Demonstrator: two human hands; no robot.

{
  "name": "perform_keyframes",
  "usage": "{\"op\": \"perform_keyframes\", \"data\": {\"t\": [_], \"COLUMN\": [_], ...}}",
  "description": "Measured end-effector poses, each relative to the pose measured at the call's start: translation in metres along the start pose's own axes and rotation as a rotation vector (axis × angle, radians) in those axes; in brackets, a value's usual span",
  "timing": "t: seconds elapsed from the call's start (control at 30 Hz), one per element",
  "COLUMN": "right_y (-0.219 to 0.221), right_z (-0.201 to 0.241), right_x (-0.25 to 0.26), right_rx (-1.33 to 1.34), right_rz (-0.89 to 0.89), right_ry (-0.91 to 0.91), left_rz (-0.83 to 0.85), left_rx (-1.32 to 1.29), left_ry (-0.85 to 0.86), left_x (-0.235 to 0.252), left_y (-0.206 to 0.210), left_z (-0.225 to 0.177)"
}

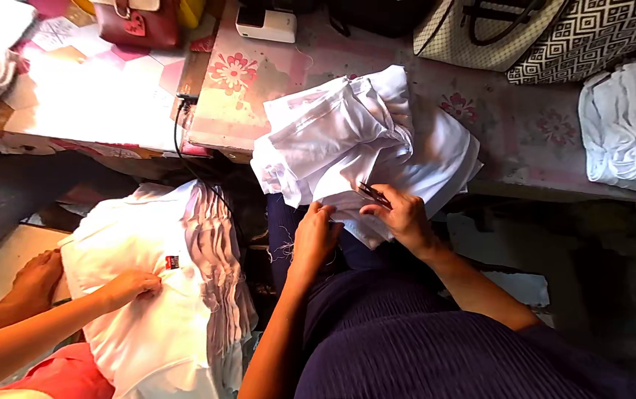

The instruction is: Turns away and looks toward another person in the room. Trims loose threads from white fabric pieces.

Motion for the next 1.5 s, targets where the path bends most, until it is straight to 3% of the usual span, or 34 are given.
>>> {"op": "perform_keyframes", "data": {"t": [0.1,0.2,0.3,0.4,0.5,0.6,0.7,0.9,1.1,1.2,1.5], "right_y": [0.018,0.006,-0.013,-0.026,-0.024,-0.017,-0.014,-0.012,-0.044,-0.053,-0.023], "right_z": [0.002,0.009,0.0,-0.01,-0.01,-0.004,-0.001,-0.01,0.001,0.007,0.008], "right_x": [0.006,0.023,0.037,0.042,0.041,0.04,0.038,0.032,0.025,0.018,0.019], "right_rx": [-0.076,0.369,0.918,1.123,1.201,1.197,1.194,1.248,0.998,0.882,0.731], "right_rz": [-0.098,0.088,0.2,0.295,0.354,0.365,0.385,0.418,0.584,0.692,0.58], "right_ry": [0.016,0.364,0.663,0.761,0.767,0.762,0.75,0.76,0.589,0.597,0.689], "left_rz": [-0.152,-0.193,-0.002,0.222,0.139,-0.11,-0.185,-0.058,-0.082,-0.078,-0.103], "left_rx": [-0.129,-0.253,-0.256,-0.17,-0.121,-0.235,-0.408,-0.607,-0.69,-0.721,-0.677], "left_ry": [0.149,0.229,0.233,0.209,0.178,0.176,0.227,0.135,0.051,0.028,0.065], "left_x": [0.022,0.048,0.043,0.024,0.013,0.026,0.04,0.031,0.019,0.016,0.015], "left_y": [0.016,0.028,0.017,-0.001,-0.005,0.006,0.021,0.017,0.012,0.014,0.018], "left_z": [-0.009,-0.011,-0.015,-0.02,-0.026,-0.031,-0.03,-0.012,-0.009,-0.01,-0.008]}}
Point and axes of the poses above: each hand's wrist, its own x-axis towards the middle knuckle, its own y-axis out of the palm, z = x × y, the point moved 1 cm from there along x, towards the middle knuckle, and after that the axes turned 8 degrees about -x, right-handed, at the moved point
